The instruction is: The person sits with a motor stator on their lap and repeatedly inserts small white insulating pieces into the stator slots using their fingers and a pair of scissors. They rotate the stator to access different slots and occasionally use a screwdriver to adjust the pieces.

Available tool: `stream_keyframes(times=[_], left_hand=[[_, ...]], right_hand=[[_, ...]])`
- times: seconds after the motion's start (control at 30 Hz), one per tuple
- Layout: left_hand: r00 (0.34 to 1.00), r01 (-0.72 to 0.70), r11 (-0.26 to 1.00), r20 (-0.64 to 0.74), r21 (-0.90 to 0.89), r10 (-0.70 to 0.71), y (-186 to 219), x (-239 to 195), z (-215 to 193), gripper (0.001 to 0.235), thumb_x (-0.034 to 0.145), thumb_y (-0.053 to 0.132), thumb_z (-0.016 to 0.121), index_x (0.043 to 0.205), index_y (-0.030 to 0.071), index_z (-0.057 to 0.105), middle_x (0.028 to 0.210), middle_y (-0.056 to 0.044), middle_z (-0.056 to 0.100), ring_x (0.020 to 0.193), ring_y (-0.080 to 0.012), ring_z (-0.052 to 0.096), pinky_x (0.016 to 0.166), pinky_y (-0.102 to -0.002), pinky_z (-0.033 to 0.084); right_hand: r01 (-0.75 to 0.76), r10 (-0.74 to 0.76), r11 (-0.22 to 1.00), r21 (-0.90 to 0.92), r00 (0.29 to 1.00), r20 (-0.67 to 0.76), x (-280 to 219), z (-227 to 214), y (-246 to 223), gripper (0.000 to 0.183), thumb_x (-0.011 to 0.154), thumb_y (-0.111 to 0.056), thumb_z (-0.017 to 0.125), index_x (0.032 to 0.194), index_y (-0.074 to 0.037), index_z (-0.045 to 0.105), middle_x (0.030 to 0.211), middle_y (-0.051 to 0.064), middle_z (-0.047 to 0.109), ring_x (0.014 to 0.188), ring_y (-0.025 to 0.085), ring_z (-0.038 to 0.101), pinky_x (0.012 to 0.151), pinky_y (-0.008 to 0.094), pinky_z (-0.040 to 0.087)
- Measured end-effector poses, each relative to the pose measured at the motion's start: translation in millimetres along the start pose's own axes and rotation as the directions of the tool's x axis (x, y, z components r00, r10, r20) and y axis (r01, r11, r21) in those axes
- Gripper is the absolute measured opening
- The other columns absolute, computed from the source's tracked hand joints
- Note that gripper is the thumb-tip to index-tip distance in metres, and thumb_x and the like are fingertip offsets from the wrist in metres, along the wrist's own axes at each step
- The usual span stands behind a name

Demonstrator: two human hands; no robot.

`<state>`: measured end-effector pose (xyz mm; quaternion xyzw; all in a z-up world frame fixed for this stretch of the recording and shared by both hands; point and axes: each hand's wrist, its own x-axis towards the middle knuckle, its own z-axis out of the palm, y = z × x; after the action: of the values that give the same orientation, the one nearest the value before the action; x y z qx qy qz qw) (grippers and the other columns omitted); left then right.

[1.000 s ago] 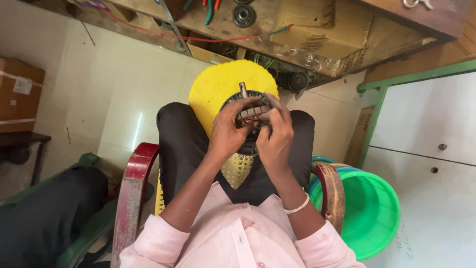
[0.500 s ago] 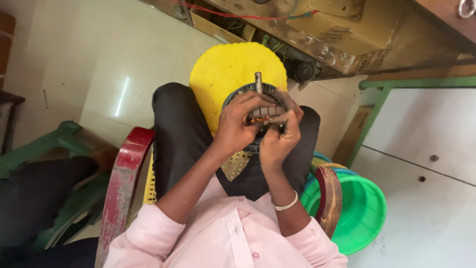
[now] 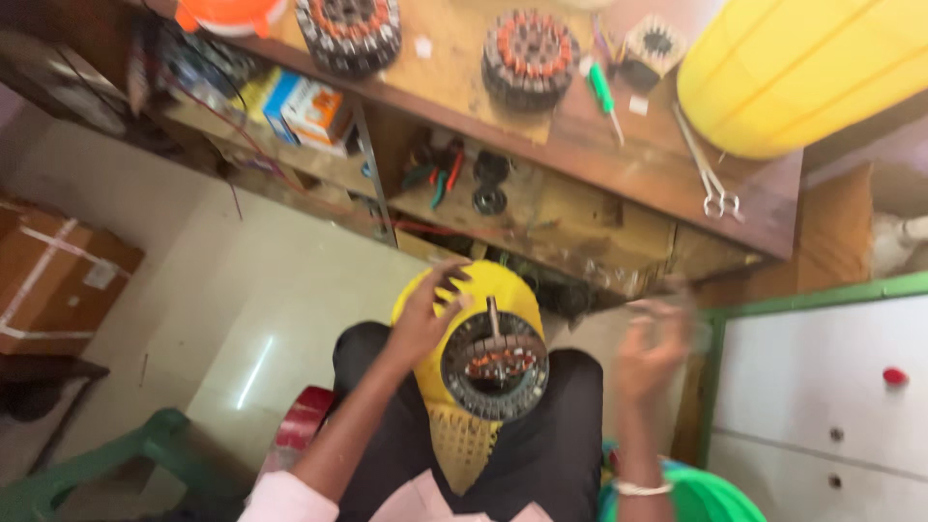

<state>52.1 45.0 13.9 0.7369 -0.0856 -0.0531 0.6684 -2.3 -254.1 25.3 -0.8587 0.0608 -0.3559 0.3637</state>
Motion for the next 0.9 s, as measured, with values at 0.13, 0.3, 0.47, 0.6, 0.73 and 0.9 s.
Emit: stream_keyframes(times=[0.13,0.3,0.47,0.6,0.73,0.9], left_hand=[[0.847,-0.341,0.75,-0.161,0.567,0.506,25,105,-48,0.022,0.099,0.021,0.069,0.117,0.008,0.069,0.113,-0.013,0.067,0.106,-0.0336,0.062,0.093,-0.044,0.051],[0.864,-0.078,0.566,-0.228,0.821,0.449,67,208,-75,0.043,0.094,0.038,0.072,0.126,0.009,0.065,0.117,-0.014,0.062,0.106,-0.0375,0.064,0.079,-0.051,0.054],[0.945,0.164,0.453,-0.272,0.877,0.184,78,245,-72,0.06,0.09,0.048,0.07,0.141,0.018,0.057,0.135,-0.016,0.049,0.103,-0.0404,0.061,0.077,-0.053,0.055],[0.929,0.074,0.497,-0.242,0.865,0.281,54,231,-72,0.057,0.089,0.046,0.076,0.131,0.009,0.063,0.133,-0.016,0.05,0.118,-0.0375,0.055,0.082,-0.05,0.055],[0.779,-0.295,0.458,-0.066,0.839,0.623,33,199,-90,0.05,0.079,0.034,0.084,0.117,0.007,0.067,0.126,-0.014,0.058,0.115,-0.0373,0.052,0.092,-0.051,0.053],[0.804,-0.344,0.482,-0.012,0.806,0.594,17,187,-96,0.02,0.095,0.003,0.069,0.114,0.006,0.068,0.115,-0.014,0.063,0.105,-0.0334,0.064,0.084,-0.046,0.054]], right_hand=[[0.079,-0.114,0.978,-0.195,0.977,-0.179,114,-16,74,0.037,0.093,0.002,0.06,0.13,0.003,0.064,0.149,0.022,0.057,0.135,0.042,0.049,0.116,0.051,0.039],[0.077,-0.12,0.869,-0.489,0.991,-0.057,170,-3,118,0.024,0.095,-0.014,0.074,0.116,-0.005,0.067,0.129,0.015,0.066,0.124,0.039,0.055,0.102,0.055,0.04],[0.062,-0.083,0.849,-0.525,0.996,-0.016,175,5,130,0.024,0.101,-0.026,0.081,0.112,-0.008,0.069,0.119,0.011,0.068,0.118,0.036,0.058,0.096,0.053,0.043],[0.028,-0.042,0.972,-0.233,0.998,-0.055,158,-10,129,0.018,0.103,-0.021,0.073,0.115,-0.009,0.067,0.117,0.011,0.065,0.114,0.034,0.059,0.1,0.05,0.048],[0.055,-0.051,0.874,-0.483,0.998,0.022,151,-11,98,0.028,0.092,-0.025,0.082,0.108,-0.007,0.068,0.106,0.015,0.067,0.105,0.039,0.059,0.088,0.053,0.046],[0.052,0.031,0.828,-0.558,0.99,0.138,150,-26,43,0.032,0.096,-0.025,0.076,0.122,-0.009,0.067,0.115,0.013,0.071,0.109,0.038,0.063,0.095,0.053,0.048]])
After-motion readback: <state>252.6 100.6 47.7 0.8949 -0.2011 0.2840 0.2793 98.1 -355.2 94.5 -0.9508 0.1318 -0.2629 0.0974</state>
